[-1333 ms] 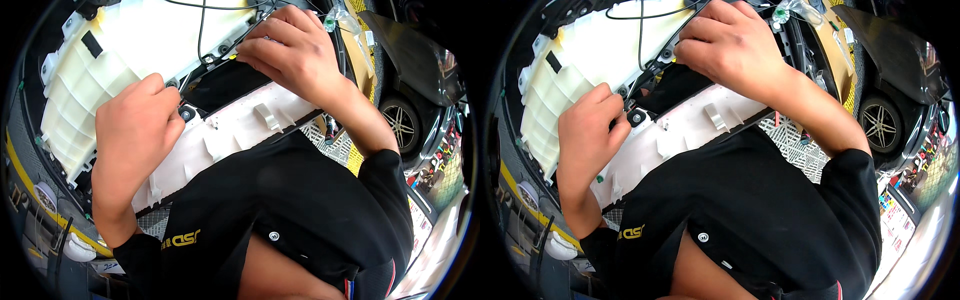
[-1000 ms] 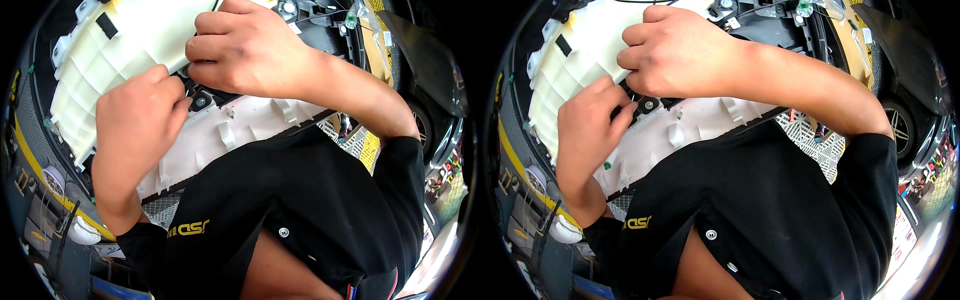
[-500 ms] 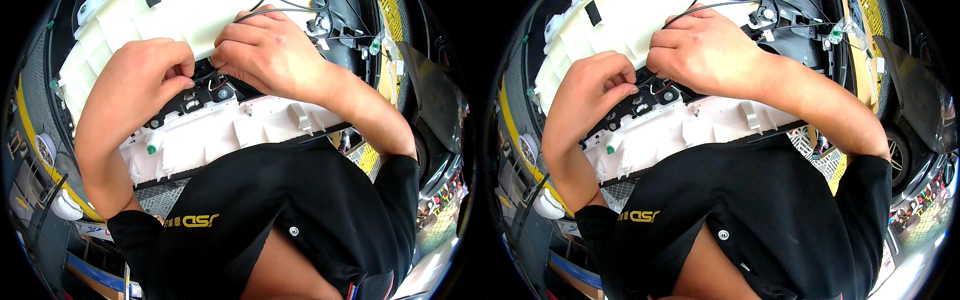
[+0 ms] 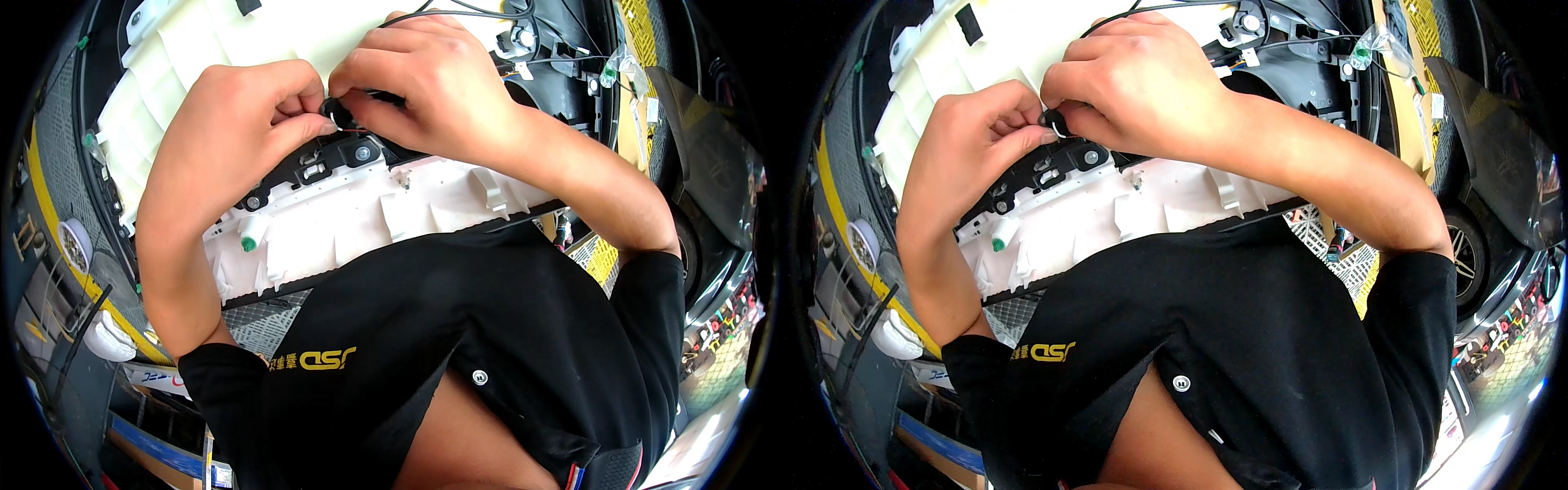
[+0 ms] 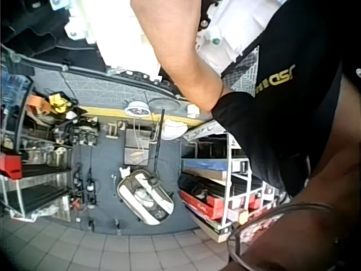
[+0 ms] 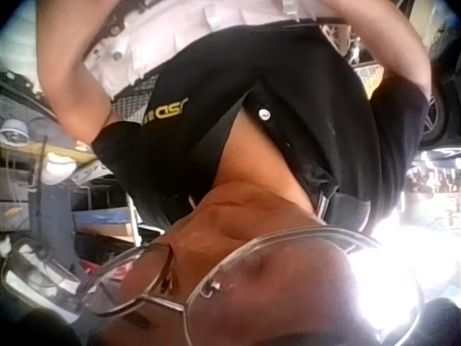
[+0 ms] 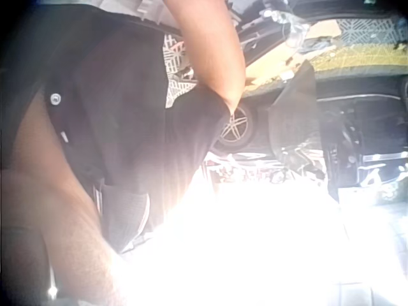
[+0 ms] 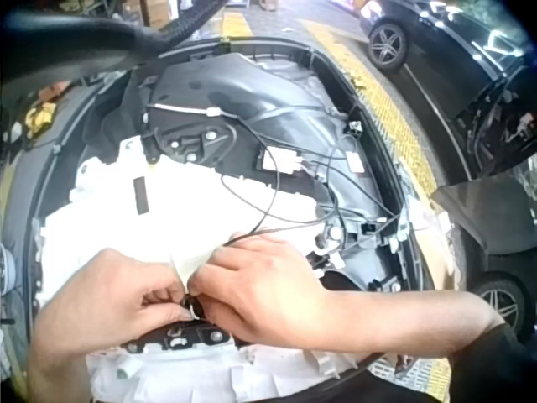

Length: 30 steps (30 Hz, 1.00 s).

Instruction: The person routes and connects several black wires to various ports and clips on the interior of a car door panel using their hands.

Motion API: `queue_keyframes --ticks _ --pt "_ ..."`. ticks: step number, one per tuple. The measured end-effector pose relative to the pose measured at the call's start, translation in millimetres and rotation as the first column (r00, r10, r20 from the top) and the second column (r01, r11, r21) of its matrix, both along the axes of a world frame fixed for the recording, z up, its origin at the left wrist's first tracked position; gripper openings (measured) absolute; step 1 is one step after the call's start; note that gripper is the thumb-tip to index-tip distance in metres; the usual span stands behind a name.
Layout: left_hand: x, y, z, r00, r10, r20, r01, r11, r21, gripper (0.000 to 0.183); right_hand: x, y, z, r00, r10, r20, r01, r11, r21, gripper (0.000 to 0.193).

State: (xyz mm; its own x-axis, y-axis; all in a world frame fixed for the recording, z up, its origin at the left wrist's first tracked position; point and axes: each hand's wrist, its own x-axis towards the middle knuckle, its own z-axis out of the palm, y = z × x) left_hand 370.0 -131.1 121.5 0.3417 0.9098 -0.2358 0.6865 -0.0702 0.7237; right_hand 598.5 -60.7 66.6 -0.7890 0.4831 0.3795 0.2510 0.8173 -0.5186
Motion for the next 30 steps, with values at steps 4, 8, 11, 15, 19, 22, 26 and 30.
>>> queue_keyframes --ticks 4,8,11,15,19,22,26,30 --pt "1 3 0 0.997 0.070 0.026 -0.069 0.997 -0.032 0.018 -1 0 -3 1.000 -0.023 -0.022 0.023 0.999 0.026 0.015" --pt "6 3 6 0.988 0.150 0.034 -0.148 0.987 -0.059 0.016 0 -1 -1 0.999 -0.024 -0.034 0.024 1.000 0.004 0.015" --pt "1 2 6 0.989 0.148 0.028 -0.144 0.983 -0.116 0.012 3 3 -4 0.998 0.025 -0.052 -0.027 0.999 -0.024 0.016" --pt "-4 6 5 0.988 0.143 0.054 -0.133 0.976 -0.170 0.010 5 2 -7 0.998 0.034 -0.045 -0.036 0.999 -0.034 0.017" --pt "-6 5 -1 0.982 0.152 0.110 -0.135 0.980 -0.143 0.010 4 -2 -9 0.997 -0.011 -0.081 0.010 1.000 -0.016 0.017" --pt "-6 6 0 0.979 0.188 0.083 -0.169 0.967 -0.192 0.010 3 -2 -11 0.994 -0.034 -0.105 0.034 0.999 -0.002 0.018" --pt "-5 6 1 0.988 0.150 0.049 -0.141 0.979 -0.145 0.011 -2 -6 -8 0.995 -0.075 -0.059 0.076 0.997 0.003 0.016" --pt "0 6 1 0.992 0.122 -0.023 -0.123 0.991 -0.052 0.010 -5 -4 -4 0.997 -0.083 0.005 0.082 0.994 0.067 0.014"
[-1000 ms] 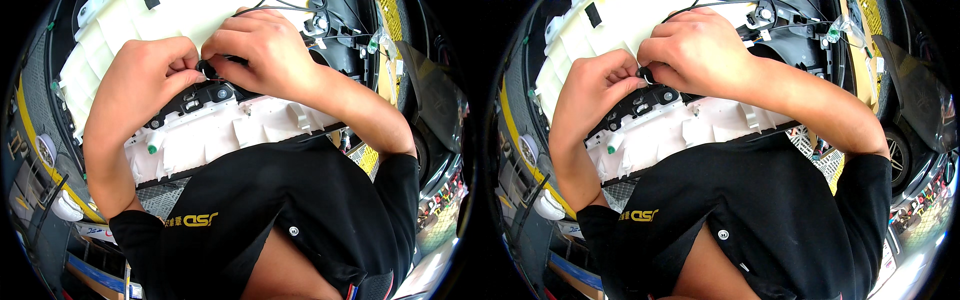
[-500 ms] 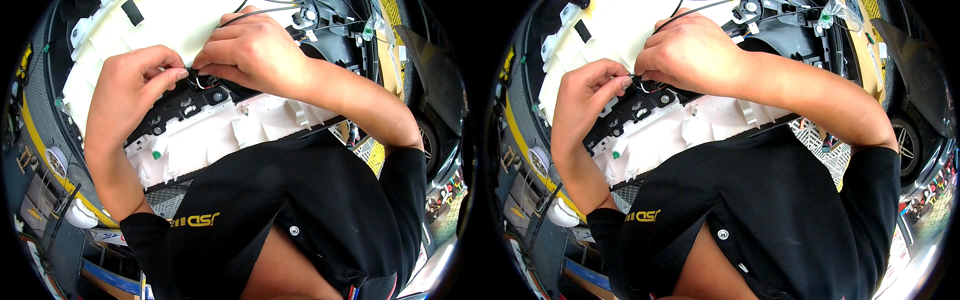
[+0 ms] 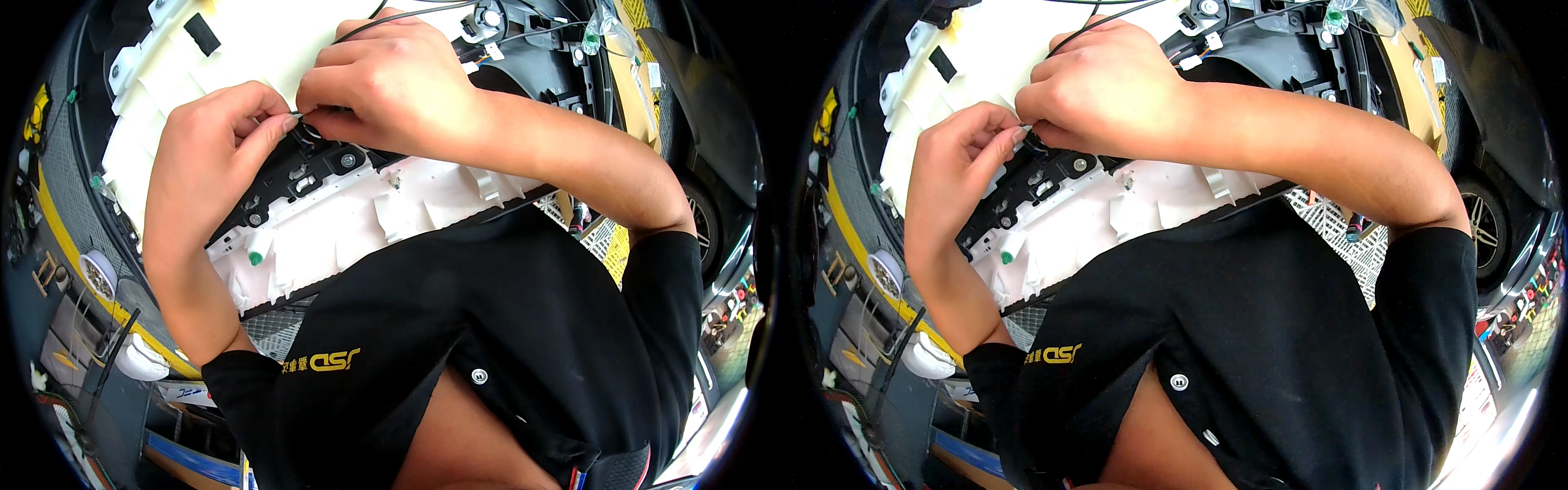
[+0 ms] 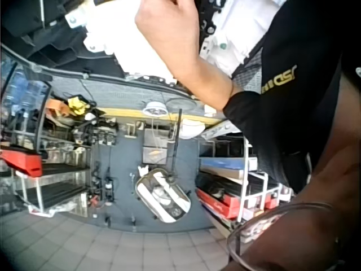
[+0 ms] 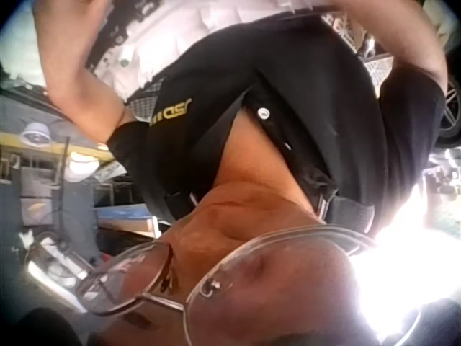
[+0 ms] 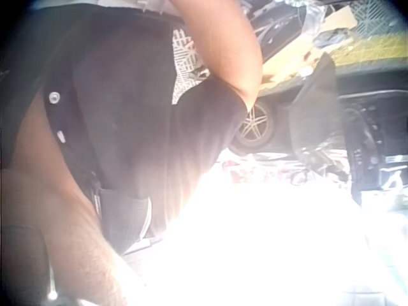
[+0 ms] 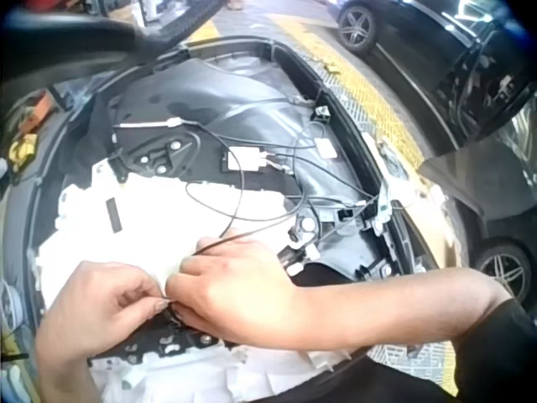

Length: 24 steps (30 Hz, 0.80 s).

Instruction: The person routes and connects several black wires to various ports and clips on the interior of a car door panel using their hands.

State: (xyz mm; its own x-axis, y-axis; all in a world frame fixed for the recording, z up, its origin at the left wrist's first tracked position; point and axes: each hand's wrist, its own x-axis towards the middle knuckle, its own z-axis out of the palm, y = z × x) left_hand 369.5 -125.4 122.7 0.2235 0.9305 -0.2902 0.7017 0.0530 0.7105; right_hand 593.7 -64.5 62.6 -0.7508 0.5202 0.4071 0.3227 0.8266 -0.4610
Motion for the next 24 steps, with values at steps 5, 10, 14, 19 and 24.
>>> queue_keyframes --ticks 5,10,14,19,24 --pt "5 -2 1 0.994 -0.090 -0.054 0.098 0.980 0.174 0.009 9 -2 13 0.992 0.003 0.129 -0.006 1.000 0.023 0.014" --pt "4 -1 2 0.987 -0.124 -0.105 0.139 0.979 0.150 0.014 37 4 53 0.974 0.034 0.225 -0.031 0.999 -0.016 0.026" --pt "9 -5 3 0.989 -0.092 -0.115 0.109 0.983 0.149 0.011 71 14 60 0.966 0.009 0.257 -0.044 0.990 0.131 0.024" --pt "24 -11 4 0.953 -0.042 -0.299 0.111 0.970 0.216 0.016 104 21 47 0.962 -0.056 0.268 0.016 0.989 0.150 0.023" --pt "38 -20 2 0.888 0.033 -0.459 0.117 0.948 0.294 0.019 112 24 44 0.958 -0.114 0.265 0.061 0.978 0.198 0.017"
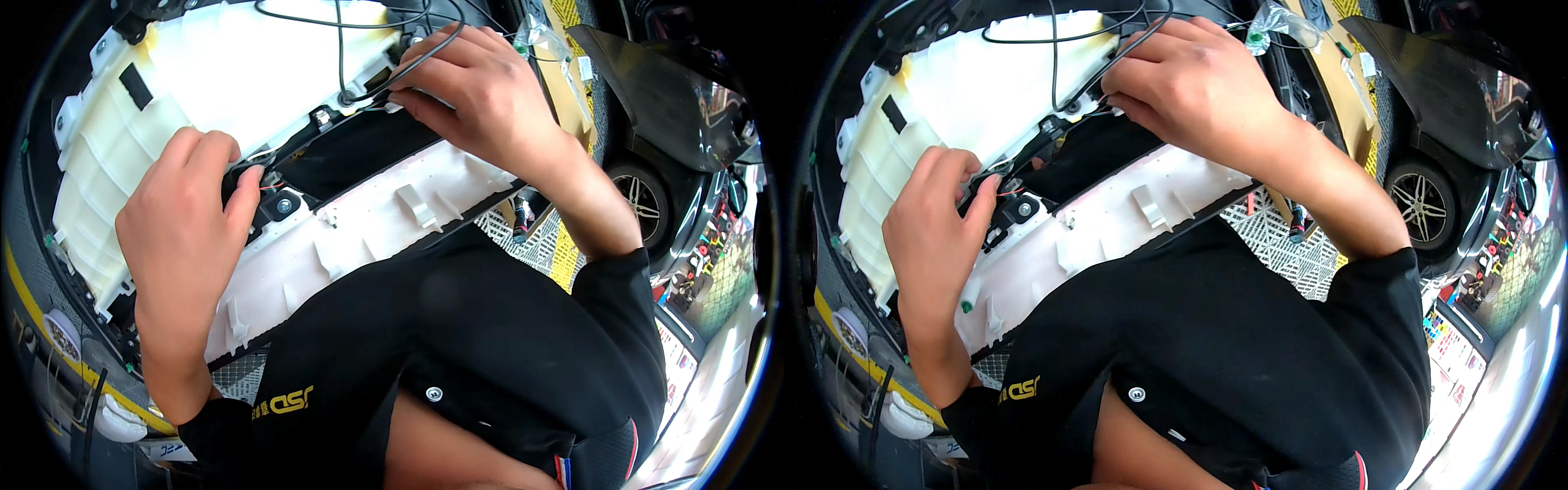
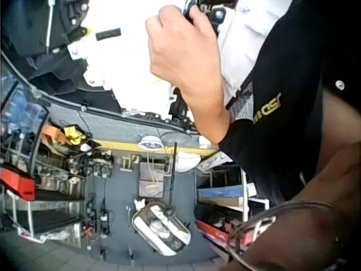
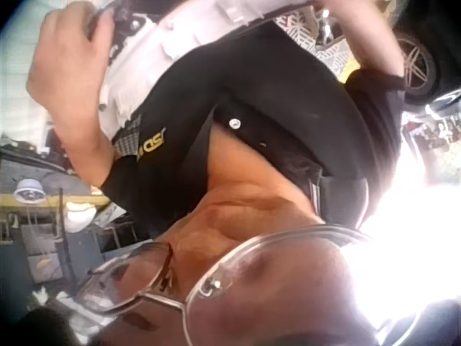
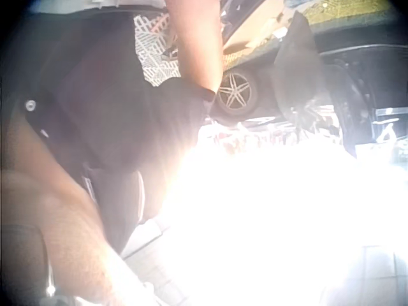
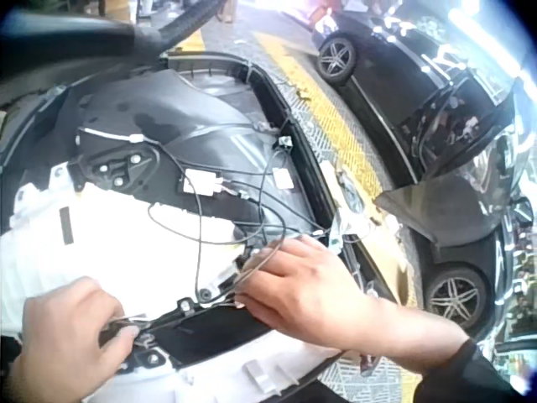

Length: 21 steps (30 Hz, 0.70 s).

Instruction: The person routes and connects several black wires to various ports and clips on the interior of a car door panel using their hands.

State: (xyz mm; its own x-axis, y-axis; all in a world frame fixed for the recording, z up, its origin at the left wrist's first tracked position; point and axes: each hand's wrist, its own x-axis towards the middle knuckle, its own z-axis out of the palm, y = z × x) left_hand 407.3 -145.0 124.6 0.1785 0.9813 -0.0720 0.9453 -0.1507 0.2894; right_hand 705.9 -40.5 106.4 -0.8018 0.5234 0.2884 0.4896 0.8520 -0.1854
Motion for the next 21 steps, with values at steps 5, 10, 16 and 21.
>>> queue_keyframes --ticks 5,10,16,21 --pt "1 2 -4 0.994 -0.055 0.094 0.051 0.998 0.044 0.015 7 -3 4 0.999 -0.019 0.048 0.020 0.999 -0.037 0.020" --pt "2 5 -1 0.990 -0.022 0.142 0.020 1.000 0.016 0.014 2 -11 -4 0.991 0.025 0.130 -0.029 0.999 0.033 0.021" --pt "8 4 -9 0.997 -0.009 0.083 0.005 0.999 0.047 0.013 -6 -7 -21 0.994 0.053 0.095 -0.067 0.986 0.153 0.019" --pt "6 2 -13 0.998 -0.026 0.056 0.022 0.997 0.067 0.013 -1 -8 -20 0.994 0.029 0.101 -0.044 0.989 0.141 0.019"
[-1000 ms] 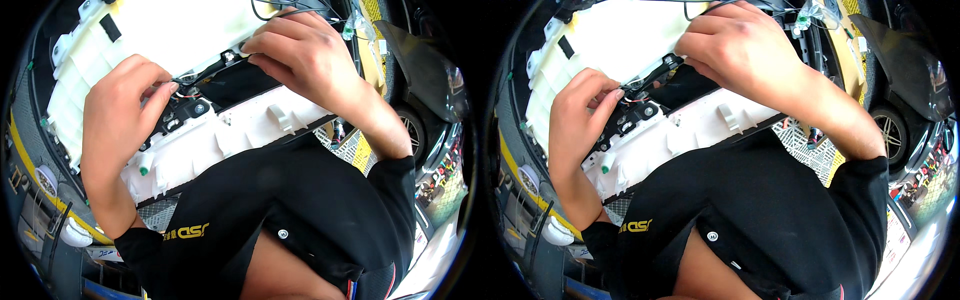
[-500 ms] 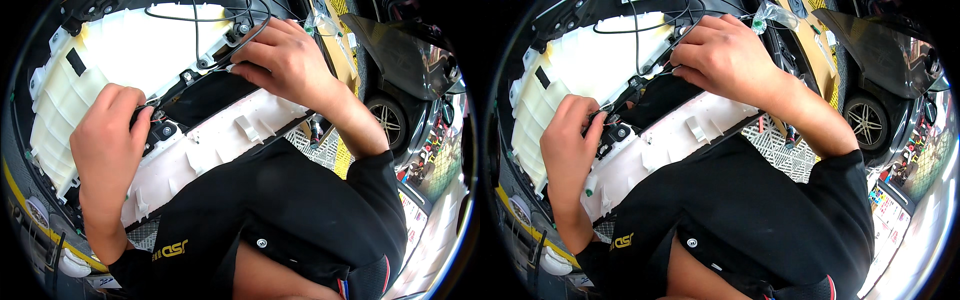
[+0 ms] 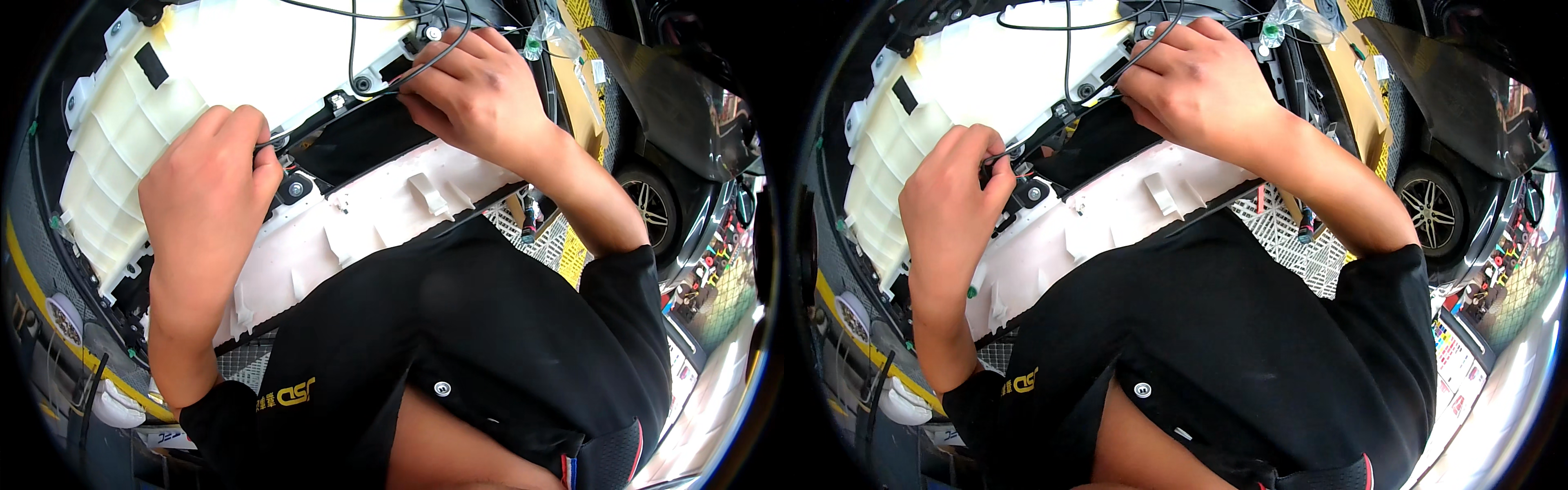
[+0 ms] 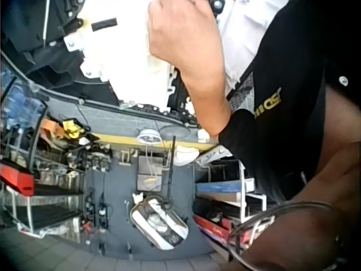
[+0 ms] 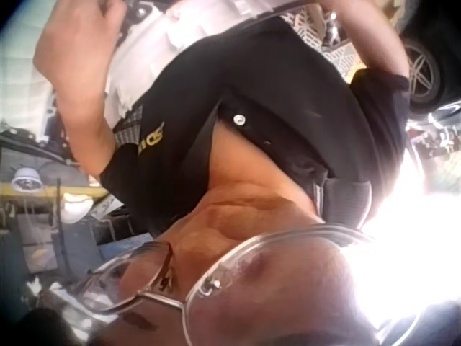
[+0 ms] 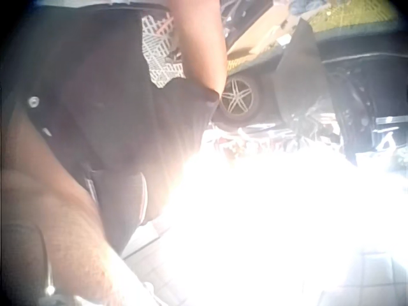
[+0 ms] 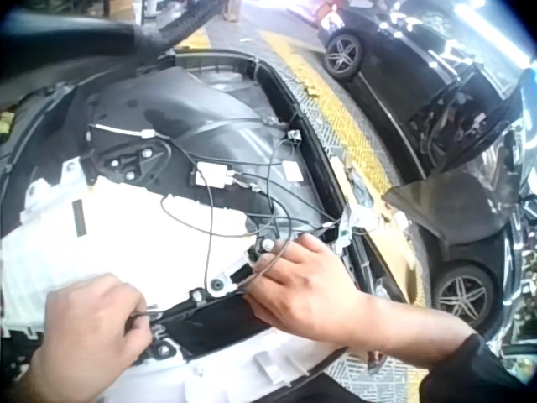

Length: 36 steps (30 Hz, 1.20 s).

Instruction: The person routes and connects several black wires to various ports and clips on the interior of a car door panel using their hands.

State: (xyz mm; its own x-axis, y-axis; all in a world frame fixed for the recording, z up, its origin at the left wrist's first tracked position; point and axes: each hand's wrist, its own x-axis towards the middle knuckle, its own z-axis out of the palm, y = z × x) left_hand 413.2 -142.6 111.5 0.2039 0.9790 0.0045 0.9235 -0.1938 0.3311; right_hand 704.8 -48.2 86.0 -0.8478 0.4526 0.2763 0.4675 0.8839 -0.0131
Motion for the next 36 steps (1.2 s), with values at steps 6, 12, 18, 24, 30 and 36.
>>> queue_keyframes --ticks 6,12,18,24,30,36 --pt "4 -1 -1 0.999 0.023 -0.029 -0.022 0.999 0.041 0.013 -1 -5 10 0.997 -0.074 0.003 0.074 0.995 -0.064 0.016" --pt "4 -1 0 0.996 0.015 -0.083 -0.012 1.000 0.027 0.013 0 -7 17 0.987 -0.106 0.120 0.117 0.989 -0.090 0.015" --pt "-1 -2 1 0.999 0.032 -0.010 -0.032 0.999 -0.025 0.014 -4 -8 17 0.986 -0.108 0.130 0.118 0.991 -0.069 0.017" --pt "-14 1 7 0.992 0.000 0.124 0.021 0.986 -0.163 0.010 -7 -8 24 0.973 -0.129 0.194 0.139 0.990 -0.034 0.017" --pt "-30 12 8 0.947 -0.037 0.319 0.113 0.969 -0.221 0.013 -14 -7 33 0.982 -0.122 0.145 0.127 0.992 -0.024 0.017" --pt "-34 14 8 0.907 0.132 0.400 0.033 0.924 -0.381 0.016 -12 -6 30 0.985 -0.110 0.136 0.117 0.992 -0.046 0.018"
